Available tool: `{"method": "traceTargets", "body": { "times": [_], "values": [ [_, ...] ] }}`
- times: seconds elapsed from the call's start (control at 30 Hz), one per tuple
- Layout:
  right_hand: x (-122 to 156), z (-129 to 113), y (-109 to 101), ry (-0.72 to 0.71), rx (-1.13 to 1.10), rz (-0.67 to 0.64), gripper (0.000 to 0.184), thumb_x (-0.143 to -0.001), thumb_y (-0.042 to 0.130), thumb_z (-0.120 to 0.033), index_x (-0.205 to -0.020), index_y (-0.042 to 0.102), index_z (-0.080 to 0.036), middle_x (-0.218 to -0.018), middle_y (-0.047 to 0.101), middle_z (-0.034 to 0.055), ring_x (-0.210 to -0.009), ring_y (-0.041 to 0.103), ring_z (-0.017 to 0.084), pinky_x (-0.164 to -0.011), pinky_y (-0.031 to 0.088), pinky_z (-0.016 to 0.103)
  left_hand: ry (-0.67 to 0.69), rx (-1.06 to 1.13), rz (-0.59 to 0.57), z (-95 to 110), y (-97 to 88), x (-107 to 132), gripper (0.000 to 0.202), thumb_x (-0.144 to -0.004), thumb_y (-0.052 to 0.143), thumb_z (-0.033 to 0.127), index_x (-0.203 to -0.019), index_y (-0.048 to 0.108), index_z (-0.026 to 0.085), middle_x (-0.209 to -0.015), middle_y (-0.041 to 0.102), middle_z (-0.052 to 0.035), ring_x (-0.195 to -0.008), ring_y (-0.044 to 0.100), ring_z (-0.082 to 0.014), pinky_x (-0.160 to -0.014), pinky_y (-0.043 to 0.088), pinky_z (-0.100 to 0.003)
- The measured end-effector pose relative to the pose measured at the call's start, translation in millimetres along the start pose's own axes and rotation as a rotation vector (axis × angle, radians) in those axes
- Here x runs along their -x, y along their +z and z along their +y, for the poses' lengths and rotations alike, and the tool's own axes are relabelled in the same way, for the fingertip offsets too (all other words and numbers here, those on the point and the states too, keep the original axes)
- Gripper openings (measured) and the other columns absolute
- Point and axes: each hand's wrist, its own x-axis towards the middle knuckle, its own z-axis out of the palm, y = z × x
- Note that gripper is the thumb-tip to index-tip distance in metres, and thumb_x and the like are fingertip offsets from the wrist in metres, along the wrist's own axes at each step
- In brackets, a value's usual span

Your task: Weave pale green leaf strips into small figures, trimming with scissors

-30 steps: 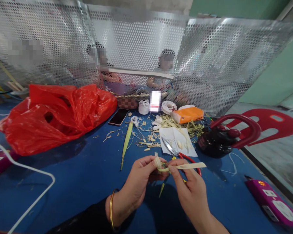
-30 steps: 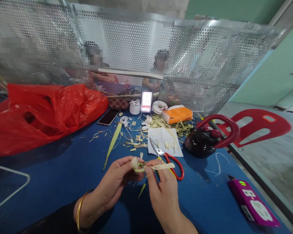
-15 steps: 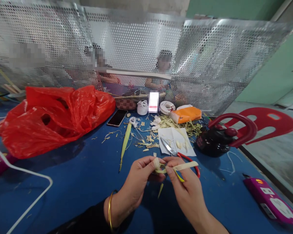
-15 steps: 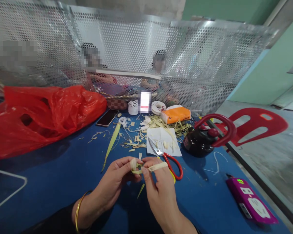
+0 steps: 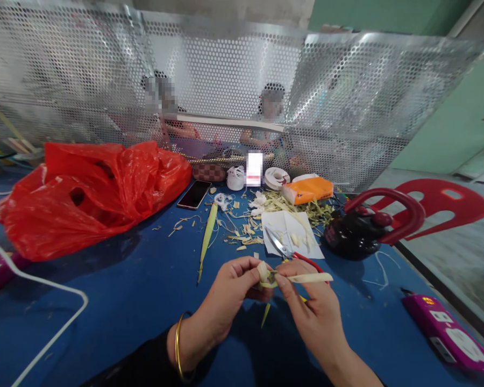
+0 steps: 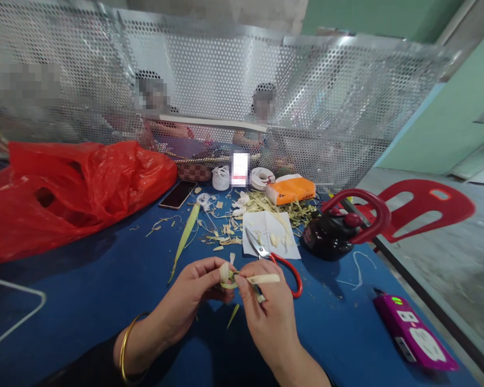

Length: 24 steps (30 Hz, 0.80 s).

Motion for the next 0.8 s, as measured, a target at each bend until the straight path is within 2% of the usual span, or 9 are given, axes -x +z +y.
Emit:
{"method": "traceTargets", "body": {
  "times": [0.17,0.27,0.4,0.5,0.63,0.8],
  "values": [
    [-0.8,-0.4,-1.3,-0.001,0.055,0.026,0.017,-0.090,0.053,-0.023,-0.075,0.060,-0.021,-0.072,0.065,0.0024,-0.072,0.061,0.019,-0.069,0.046,0.033,-0.024,0.047,-0.087,0.9,-1.6,1.4,0.013,-0.076,0.057,0.024,-0.075,0.065,0.013,-0.068,0.062,-0.0044,-0.062,0.059,-0.0140,-0.068,0.050,-0.029],
    [-2.2,-2.3,-1.4,-0.023,0.075,0.022,0.017,-0.090,0.053,-0.022,-0.074,0.060,-0.021,-0.072,0.064,0.0019,-0.071,0.060,0.019,-0.070,0.045,0.034,-0.008,0.050,-0.146,0.7,-2.8,1.9,0.017,-0.079,0.056,0.027,-0.076,0.064,0.013,-0.068,0.062,-0.0044,-0.065,0.059,-0.0143,-0.070,0.050,-0.029],
    [-2.8,-2.1,-1.0,-0.041,0.078,0.006,0.013,-0.090,0.054,-0.022,-0.079,0.061,-0.022,-0.076,0.065,0.0023,-0.074,0.060,0.019,-0.071,0.045,0.035,-0.045,-0.040,-0.120,-2.4,-2.4,0.7,0.029,-0.073,0.071,0.040,-0.072,0.060,0.014,-0.064,0.061,-0.0017,-0.059,0.057,-0.0115,-0.063,0.047,-0.024],
    [-2.5,0.2,-1.3,-0.045,0.082,0.012,0.011,-0.089,0.054,-0.020,-0.081,0.060,-0.022,-0.078,0.066,0.0023,-0.076,0.061,0.019,-0.073,0.045,0.037,-0.048,-0.042,-0.094,-5.0,-2.0,-0.3,0.031,-0.075,0.069,0.043,-0.071,0.058,0.015,-0.063,0.060,-0.0006,-0.057,0.056,-0.0105,-0.062,0.047,-0.023],
    [-1.2,3.2,-1.8,-0.045,0.146,0.041,0.011,-0.089,0.053,-0.019,-0.081,0.059,-0.022,-0.079,0.067,0.0023,-0.078,0.061,0.020,-0.077,0.044,0.039,-0.026,-0.034,-0.100,-5.2,-2.9,-0.1,0.029,-0.078,0.067,0.041,-0.070,0.059,0.014,-0.064,0.061,-0.0014,-0.059,0.057,-0.0110,-0.063,0.047,-0.024],
    [1.9,4.2,0.3,-0.019,0.184,0.057,0.007,-0.089,0.055,-0.021,-0.083,0.059,-0.022,-0.080,0.066,0.0021,-0.082,0.061,0.022,-0.080,0.043,0.040,-0.030,-0.028,-0.091,-4.9,-1.6,1.5,0.024,-0.068,0.076,0.032,-0.075,0.065,0.012,-0.065,0.062,-0.0017,-0.060,0.058,-0.0109,-0.064,0.048,-0.023]
  ]
}}
